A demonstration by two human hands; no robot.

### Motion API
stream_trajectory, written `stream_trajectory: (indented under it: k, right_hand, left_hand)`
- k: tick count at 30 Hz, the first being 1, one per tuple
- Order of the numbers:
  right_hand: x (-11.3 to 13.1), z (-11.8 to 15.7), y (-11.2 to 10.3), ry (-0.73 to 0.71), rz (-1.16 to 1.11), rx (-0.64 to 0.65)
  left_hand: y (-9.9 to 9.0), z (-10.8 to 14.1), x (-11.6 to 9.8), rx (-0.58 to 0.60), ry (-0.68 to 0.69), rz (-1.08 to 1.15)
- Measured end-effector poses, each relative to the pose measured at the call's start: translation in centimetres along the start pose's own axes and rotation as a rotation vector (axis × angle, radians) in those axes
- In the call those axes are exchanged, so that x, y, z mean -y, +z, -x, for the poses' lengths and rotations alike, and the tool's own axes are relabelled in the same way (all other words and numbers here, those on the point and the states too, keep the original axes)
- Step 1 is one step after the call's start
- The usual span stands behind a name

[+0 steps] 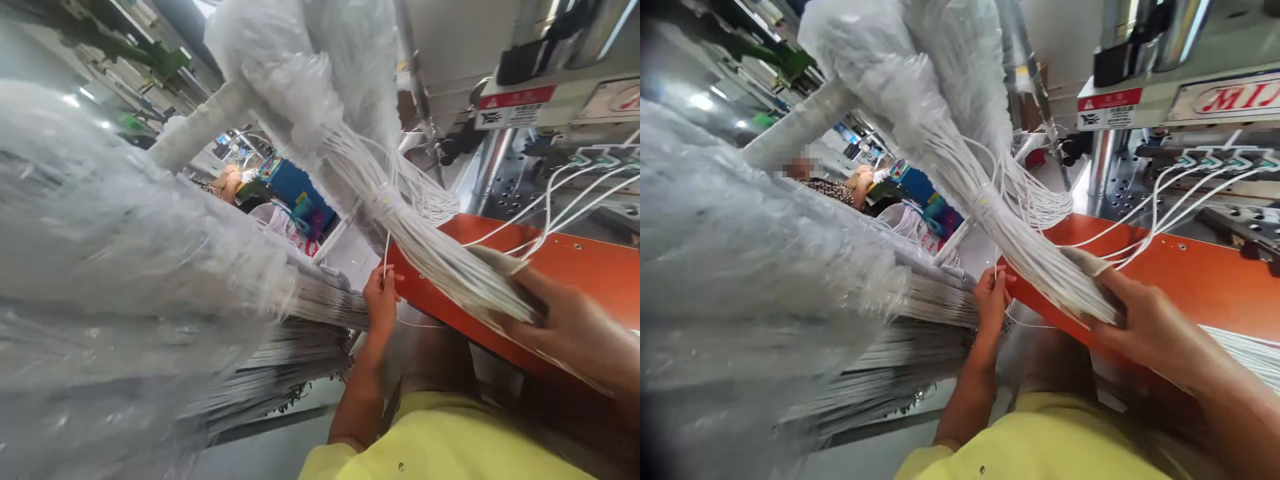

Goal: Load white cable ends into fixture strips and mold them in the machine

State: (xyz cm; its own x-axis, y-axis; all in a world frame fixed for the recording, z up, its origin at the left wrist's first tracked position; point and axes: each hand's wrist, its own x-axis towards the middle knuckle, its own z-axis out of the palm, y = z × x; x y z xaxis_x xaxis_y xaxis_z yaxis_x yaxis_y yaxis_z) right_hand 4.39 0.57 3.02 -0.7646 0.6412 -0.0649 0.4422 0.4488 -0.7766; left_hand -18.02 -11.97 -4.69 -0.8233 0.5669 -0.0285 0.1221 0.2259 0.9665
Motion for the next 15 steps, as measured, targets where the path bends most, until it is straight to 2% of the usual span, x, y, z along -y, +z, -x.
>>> stream_trajectory:
  k: [2,4,5,7,9,12,15]
  right_hand:
    - [-0.3,-0.1,-0.8,0.048,-0.019,-0.020]
    - [-0.4,-0.2,-1.0,0.085,0.004,-0.052]
    - [-0.3,-0.3,-1.0,0.103,0.028,-0.079]
    - [0.1,-0.3,-0.7,0.116,0.068,-0.112]
    - [0.5,-0.4,-0.4,0.106,0.078,-0.120]
    - [0.8,-0.4,0.0,0.066,0.051,-0.100]
    - [0.7,-0.5,-0.1,0.041,0.014,-0.041]
  left_hand:
    - [-1.3,-1.8,0.3,-0.041,0.090,-0.019]
    - [-2.0,-4.6,0.3,-0.019,0.215,-0.076]
    - [-2.2,-6.2,0.1,0.044,0.273,-0.096]
    - [-2.0,-9.1,-0.4,0.261,0.352,-0.104]
    - [-1.3,-11.0,-1.1,0.434,0.366,-0.088]
    - [-1.0,-11.2,-2.0,0.485,0.333,-0.075]
    - [-3.2,-8.7,-3.1,0.472,0.267,-0.061]
